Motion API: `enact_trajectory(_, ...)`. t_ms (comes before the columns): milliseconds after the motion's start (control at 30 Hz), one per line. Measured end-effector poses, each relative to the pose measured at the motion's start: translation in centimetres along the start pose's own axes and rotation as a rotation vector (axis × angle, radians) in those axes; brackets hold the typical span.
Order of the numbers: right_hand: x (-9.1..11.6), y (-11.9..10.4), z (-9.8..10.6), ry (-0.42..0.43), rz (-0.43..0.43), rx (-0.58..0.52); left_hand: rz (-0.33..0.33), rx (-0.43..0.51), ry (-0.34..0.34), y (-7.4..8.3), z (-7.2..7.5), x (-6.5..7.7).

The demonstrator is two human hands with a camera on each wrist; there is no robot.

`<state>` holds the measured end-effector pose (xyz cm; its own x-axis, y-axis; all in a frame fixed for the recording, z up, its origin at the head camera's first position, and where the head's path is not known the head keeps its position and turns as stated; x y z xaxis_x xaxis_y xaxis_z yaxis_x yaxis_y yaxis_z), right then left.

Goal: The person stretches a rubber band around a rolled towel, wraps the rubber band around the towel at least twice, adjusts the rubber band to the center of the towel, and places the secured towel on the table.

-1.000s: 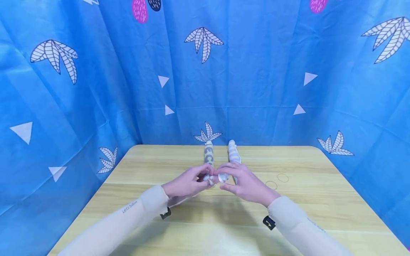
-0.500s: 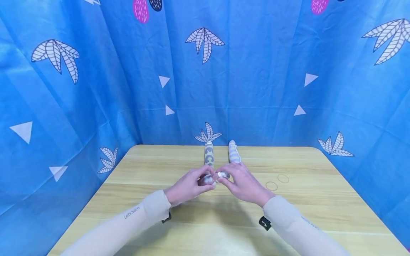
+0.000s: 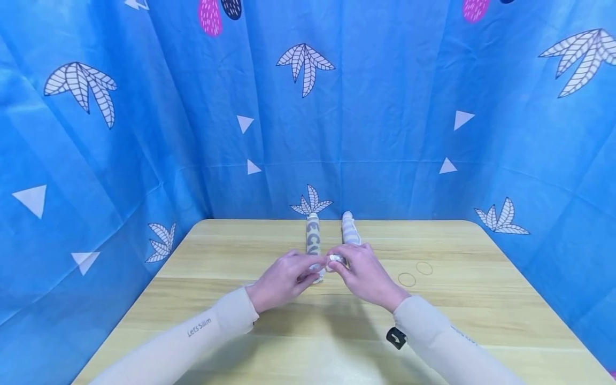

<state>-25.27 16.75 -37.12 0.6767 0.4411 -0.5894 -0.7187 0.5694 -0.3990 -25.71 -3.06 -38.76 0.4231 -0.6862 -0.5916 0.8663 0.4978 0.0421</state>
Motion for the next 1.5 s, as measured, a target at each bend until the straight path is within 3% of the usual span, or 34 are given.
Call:
enact_trajectory(300, 0.2, 0.4, -0.9, -0.003, -0.054, 0.035, 0.042, -0.040, -0.127, 0.1, -0.1, -0.5)
enact_trajectory(500, 0.1, 0.4, -1.6, -0.017, -0.071, 0.063, 0.047, -0.055, -0.165, -0.2, -0.6, -0.6)
enact_trajectory(667, -0.2, 0.6, -1.7, -0.083, -0.170, -0.063, 0.024, -0.070, -0.153, -0.7, -0.9, -0.1)
enact_trajectory(767, -0.4, 1.1, -1.6, -0.146, -0.287, -0.204, 0.068, 0.007, -0.168, -1.0, -1.0, 0.1)
enact_trajectory(867, -0.2, 1.4, -1.4, -0.181, -0.346, -0.277, 0.174, 0.166, -0.210, -1.3, -0.8, 0.1)
enact_trajectory(933, 0.1, 1.5, -1.1, -0.178, -0.315, -0.286, 0.268, 0.317, -0.254, -1.5, -0.7, 0.0)
enact_trajectory(1000, 0.4, 1.4, -0.7, -0.158, -0.220, -0.249, 0.359, 0.464, -0.296, -1.7, -0.5, -0.1)
enact_trajectory(1167, 0.8, 1.0, -0.1, -0.113, 0.126, -0.011, 0.496, 0.751, -0.364, -2.3, -0.5, -0.2)
enact_trajectory(1267, 0.9, 0.8, -0.3, -0.093, 0.254, 0.109, 0.527, 0.828, -0.384, -2.6, -0.6, -0.1)
enact_trajectory(1400, 0.8, 0.7, -0.6, -0.038, 0.317, 0.152, 0.558, 0.893, -0.357, -2.5, -0.8, 0.0)
enact_trajectory(1500, 0.7, 0.8, -0.7, -0.002, 0.311, 0.148, 0.514, 0.811, -0.300, -2.2, -0.8, 0.2)
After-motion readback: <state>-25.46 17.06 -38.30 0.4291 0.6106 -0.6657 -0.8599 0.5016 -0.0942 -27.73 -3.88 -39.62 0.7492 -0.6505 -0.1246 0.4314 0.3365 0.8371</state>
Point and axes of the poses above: each hand's wrist, its own x-axis away from the middle knuckle, its own z-axis out of the back of the hand, y = z × x, the point moved 3 cm from there along -x, towards the middle knuckle
